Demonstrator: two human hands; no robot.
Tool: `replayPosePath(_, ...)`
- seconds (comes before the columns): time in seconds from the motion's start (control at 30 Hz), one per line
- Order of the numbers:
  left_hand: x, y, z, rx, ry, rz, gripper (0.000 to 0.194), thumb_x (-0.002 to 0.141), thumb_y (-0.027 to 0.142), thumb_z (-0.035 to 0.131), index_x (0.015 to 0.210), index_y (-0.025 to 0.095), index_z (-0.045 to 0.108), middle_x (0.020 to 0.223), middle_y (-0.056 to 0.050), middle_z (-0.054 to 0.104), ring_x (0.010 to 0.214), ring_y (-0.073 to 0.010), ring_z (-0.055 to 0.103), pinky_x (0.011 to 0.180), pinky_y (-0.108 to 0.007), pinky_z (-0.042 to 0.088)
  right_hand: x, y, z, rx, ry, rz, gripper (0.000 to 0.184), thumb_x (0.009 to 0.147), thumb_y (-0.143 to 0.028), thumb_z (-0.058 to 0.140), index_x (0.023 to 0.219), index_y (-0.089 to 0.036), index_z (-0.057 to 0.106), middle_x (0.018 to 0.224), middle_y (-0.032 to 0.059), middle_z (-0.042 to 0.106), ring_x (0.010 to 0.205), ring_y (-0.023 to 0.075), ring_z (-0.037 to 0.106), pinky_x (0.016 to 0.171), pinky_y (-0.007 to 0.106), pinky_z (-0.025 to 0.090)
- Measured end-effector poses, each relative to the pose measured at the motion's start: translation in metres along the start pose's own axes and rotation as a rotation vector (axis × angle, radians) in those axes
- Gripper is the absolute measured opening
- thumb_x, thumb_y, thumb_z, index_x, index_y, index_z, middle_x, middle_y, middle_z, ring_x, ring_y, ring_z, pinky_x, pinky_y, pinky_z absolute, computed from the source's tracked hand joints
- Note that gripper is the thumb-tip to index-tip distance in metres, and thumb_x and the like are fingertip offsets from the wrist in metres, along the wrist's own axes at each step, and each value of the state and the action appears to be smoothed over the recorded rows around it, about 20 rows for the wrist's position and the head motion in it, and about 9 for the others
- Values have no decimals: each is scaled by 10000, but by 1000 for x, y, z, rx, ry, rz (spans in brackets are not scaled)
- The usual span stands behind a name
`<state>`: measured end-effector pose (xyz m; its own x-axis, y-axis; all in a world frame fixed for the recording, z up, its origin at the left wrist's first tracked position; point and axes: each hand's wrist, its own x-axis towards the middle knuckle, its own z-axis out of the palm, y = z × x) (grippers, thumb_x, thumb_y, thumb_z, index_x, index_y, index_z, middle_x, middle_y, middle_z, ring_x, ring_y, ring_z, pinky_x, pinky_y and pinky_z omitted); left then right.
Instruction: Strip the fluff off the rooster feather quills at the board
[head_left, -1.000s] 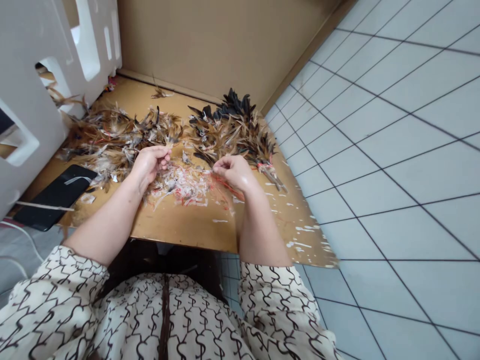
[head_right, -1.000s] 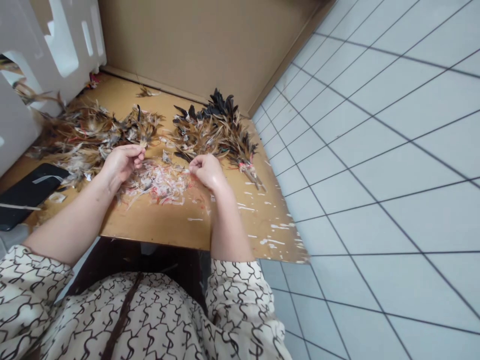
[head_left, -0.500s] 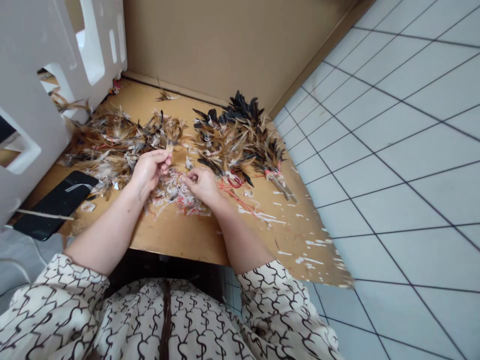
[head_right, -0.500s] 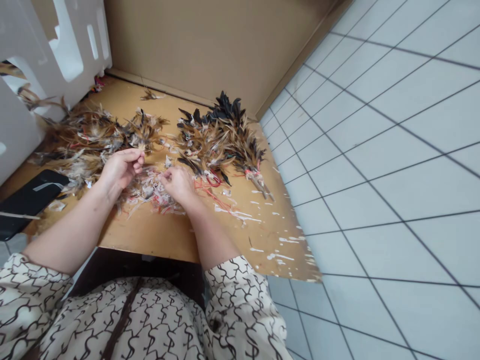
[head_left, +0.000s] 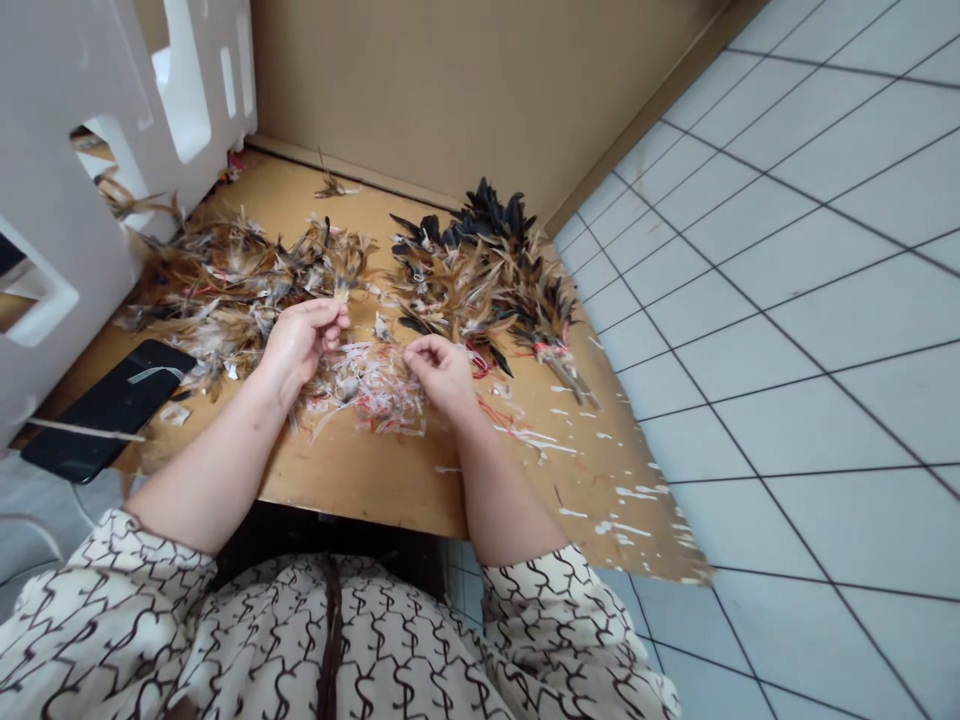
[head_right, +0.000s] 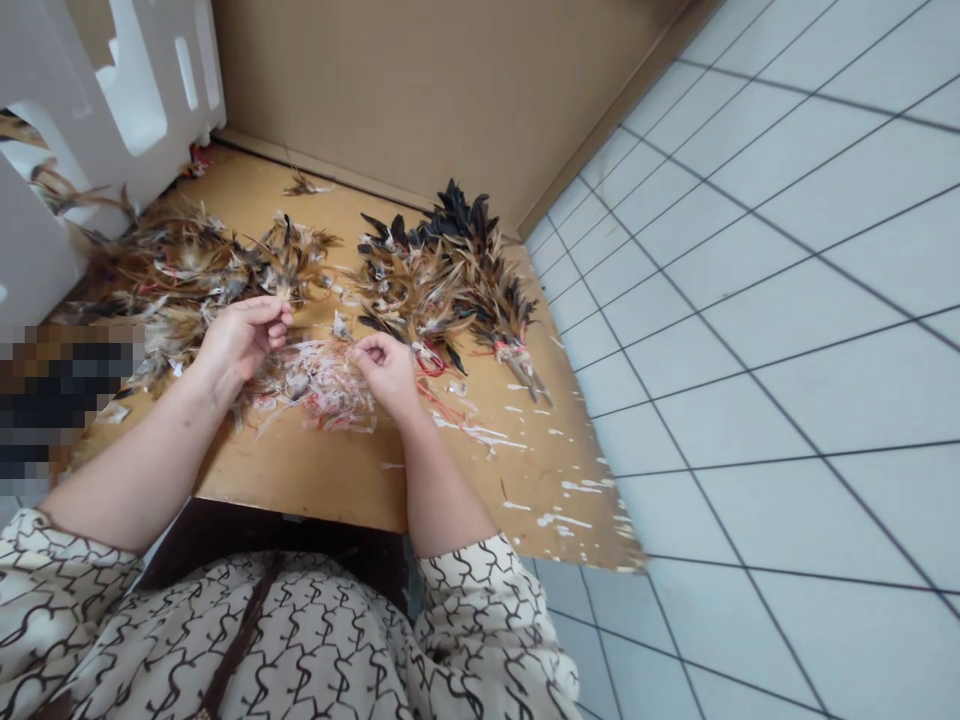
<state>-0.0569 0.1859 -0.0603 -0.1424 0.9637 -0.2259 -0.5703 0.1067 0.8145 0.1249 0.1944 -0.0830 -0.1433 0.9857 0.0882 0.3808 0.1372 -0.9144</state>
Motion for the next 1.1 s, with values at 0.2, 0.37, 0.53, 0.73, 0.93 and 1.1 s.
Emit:
replayPosePath(0.2,-1,-2,2,44,-15,-4,70,619,93,591,550,105,595,615,-50,642,395,-35,382,383,-167,303,-4,-4,-5,126,69,-17,133,655,-324,564,660,-195,531,563,-41,478,516,80,399,523,229,359)
replayPosePath(0.37,-5,-3,5,76,-64,-39,51,592,89,626,549,103,601,657,-65,663,399,-33,396,385,-165,318,-6,-7,-3,67,45,-58,154,673,-341,583,658,-193,543,565,-35,489,528,83,412,539,232,378)
replayPosePath(0.53,-5,-1,3,69,-86,-6,49,598,102,615,551,112,606,635,-50,645,408,-38,400,390,-167,334,-6,-9,-5,-54,-105,-118,144,689,-323,590,729,-187,612,681,5,601,611,112,504,615,259,424)
replayPosePath(0.73,3,3,-5,-13,19,87,52,611,90,563,577,122,585,665,-41,644,418,-29,378,392,-158,305,5,1,-31,-429,76,-103,95,684,-252,568,664,-193,640,700,31,633,680,153,538,655,282,415)
replayPosePath(0.93,8,1,-10,-19,73,109,44,621,101,551,597,134,568,605,-15,598,400,-28,367,393,-162,283,4,3,-57,-559,38,37,98,673,-238,553,621,-183,616,565,7,591,544,122,482,554,252,354)
replayPosePath(1.1,10,3,-11,-49,113,107,60,632,93,534,596,130,564,571,-10,580,390,-28,350,379,-158,264,4,5,-53,-612,45,75,89,659,-198,543,604,-182,611,564,8,594,524,115,464,543,250,339)
